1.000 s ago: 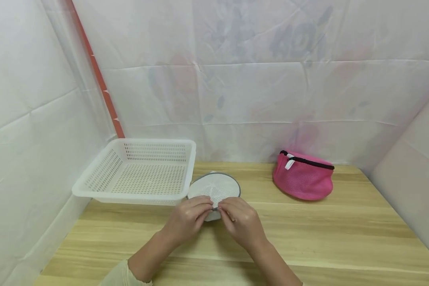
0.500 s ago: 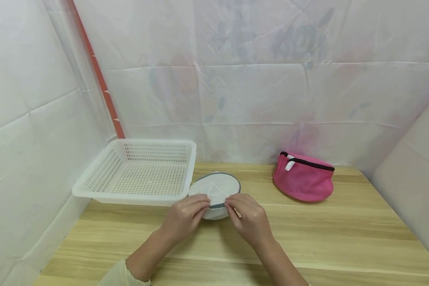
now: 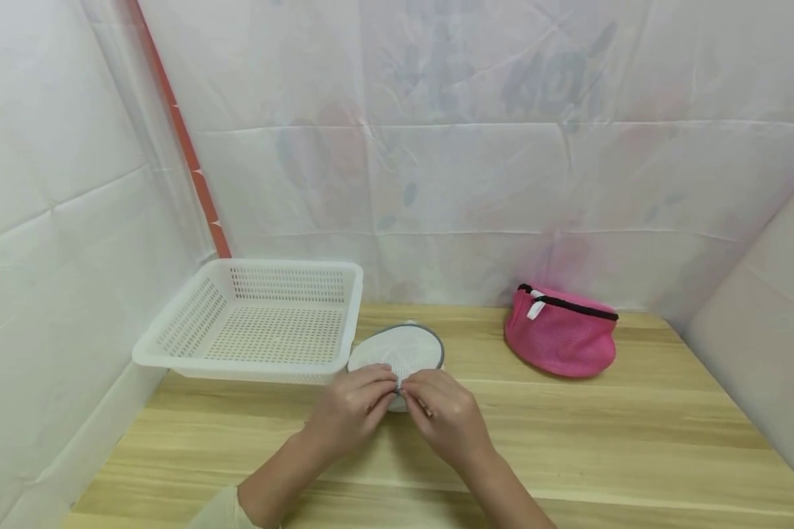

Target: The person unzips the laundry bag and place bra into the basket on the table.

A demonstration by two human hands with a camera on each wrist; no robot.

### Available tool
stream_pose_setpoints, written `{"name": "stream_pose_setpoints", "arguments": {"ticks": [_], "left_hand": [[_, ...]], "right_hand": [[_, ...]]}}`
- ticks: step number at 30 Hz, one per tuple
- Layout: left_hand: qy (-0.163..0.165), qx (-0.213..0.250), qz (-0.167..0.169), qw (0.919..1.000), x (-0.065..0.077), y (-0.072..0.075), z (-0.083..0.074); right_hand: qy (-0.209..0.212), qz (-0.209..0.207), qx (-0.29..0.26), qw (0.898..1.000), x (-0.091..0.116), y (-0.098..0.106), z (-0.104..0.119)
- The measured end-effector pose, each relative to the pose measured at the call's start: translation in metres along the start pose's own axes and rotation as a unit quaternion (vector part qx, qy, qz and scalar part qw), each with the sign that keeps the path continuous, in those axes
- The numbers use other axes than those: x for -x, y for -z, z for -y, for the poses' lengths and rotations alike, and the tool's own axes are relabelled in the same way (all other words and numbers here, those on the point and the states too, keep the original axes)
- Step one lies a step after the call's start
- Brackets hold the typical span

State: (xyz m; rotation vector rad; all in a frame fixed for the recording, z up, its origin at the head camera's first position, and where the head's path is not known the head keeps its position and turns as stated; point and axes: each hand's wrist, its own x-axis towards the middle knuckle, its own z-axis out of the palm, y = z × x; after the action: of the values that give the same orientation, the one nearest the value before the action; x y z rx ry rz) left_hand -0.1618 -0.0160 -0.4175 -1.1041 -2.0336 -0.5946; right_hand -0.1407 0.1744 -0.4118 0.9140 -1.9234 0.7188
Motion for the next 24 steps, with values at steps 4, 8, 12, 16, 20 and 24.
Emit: {"name": "stream_pose_setpoints", "arguments": {"ticks": [4, 8, 12, 16, 20, 24], "left_hand": [[0.004, 0.008, 0.004, 1.0000, 0.0003, -0.0016, -0.0039], [0.003, 0.005, 0.009, 0.9999, 0.0021, -0.0025, -0.0040], [0.001, -0.006, 0.014, 0.9999, 0.0036, -0.0022, -0.0033], [-0.002, -0.015, 0.006, 0.9999, 0.0047, -0.0020, -0.0026], [-0.011, -0.018, 0.001, 0.9998, 0.0051, -0.0018, -0.0022], [-0.015, -0.016, 0.006, 0.9997, 0.0049, -0.0010, -0.0024]], "right_hand": [[0.009, 0.005, -0.011, 1.000, 0.0000, -0.0017, 0.0022], [0.009, 0.014, -0.010, 1.000, 0.0001, -0.0022, 0.0029], [0.000, 0.037, 0.006, 0.999, 0.0006, -0.0017, 0.0020], [-0.022, 0.059, 0.020, 0.998, 0.0018, -0.0011, 0.0012], [-0.066, 0.084, 0.023, 0.994, 0.0042, -0.0004, 0.0011], [-0.099, 0.099, 0.016, 0.990, 0.0067, -0.0004, 0.0005]]}}
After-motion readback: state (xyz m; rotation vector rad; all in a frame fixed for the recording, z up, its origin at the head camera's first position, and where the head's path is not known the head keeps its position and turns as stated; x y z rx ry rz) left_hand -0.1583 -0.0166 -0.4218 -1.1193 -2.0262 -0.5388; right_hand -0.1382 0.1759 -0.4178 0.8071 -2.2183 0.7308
